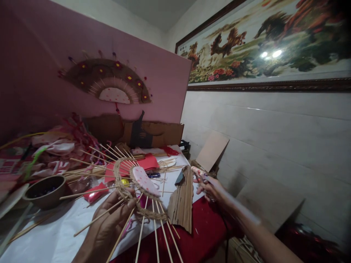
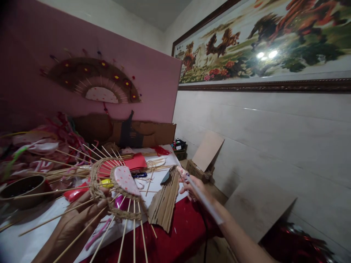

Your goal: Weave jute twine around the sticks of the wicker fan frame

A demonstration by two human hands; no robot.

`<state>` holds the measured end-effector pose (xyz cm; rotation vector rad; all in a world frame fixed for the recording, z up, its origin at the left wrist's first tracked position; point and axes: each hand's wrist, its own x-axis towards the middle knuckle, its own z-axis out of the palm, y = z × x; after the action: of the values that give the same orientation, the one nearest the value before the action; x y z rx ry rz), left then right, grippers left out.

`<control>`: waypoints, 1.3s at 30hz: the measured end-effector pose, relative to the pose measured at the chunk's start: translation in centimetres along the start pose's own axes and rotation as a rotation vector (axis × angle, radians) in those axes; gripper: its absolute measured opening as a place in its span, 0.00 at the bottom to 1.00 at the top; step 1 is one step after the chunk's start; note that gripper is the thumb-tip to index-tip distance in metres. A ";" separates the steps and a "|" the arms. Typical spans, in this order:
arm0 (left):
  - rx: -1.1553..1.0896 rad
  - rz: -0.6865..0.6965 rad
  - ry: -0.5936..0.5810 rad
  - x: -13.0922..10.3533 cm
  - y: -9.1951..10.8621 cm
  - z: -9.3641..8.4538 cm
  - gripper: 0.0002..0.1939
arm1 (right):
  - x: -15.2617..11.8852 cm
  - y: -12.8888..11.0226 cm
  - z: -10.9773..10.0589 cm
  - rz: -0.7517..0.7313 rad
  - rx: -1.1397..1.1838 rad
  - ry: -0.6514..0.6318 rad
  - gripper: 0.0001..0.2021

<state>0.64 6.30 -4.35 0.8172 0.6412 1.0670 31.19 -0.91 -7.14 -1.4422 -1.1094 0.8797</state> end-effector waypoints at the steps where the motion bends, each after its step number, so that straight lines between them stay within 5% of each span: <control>1: 0.001 -0.003 0.004 0.0 0.0 0.0 0.19 | -0.2 -0.2 -0.1 0.026 0.092 -0.007 0.15; 8: 0.046 0.003 0.027 0.2 -0.4 -0.3 0.18 | -2.7 -2.4 0.8 0.105 0.484 -0.106 0.10; 16: 0.067 0.055 -0.065 -0.2 -0.7 0.2 0.12 | -6.3 -6.1 4.7 0.081 0.027 -0.458 0.24; 20: 0.049 0.055 -0.075 -0.3 -0.9 0.2 0.13 | -7.6 -8.7 5.5 0.110 -0.159 -0.501 0.20; 25: 0.026 0.074 -0.026 -0.4 -0.9 0.4 0.13 | -8.0 -9.8 6.8 -0.028 -0.220 -0.537 0.11; 32: 0.010 0.073 -0.135 -0.3 -1.2 0.3 0.12 | -6.4 -10.8 10.3 -0.180 -0.218 -0.562 0.16; 39: 0.016 0.095 -0.215 -0.5 -1.3 0.1 0.11 | -6.5 -10.4 10.5 -0.169 -0.291 -0.580 0.17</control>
<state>1.17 5.48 -5.37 0.9692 0.4330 1.0429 17.65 -3.97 1.13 -1.3268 -1.8278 1.0799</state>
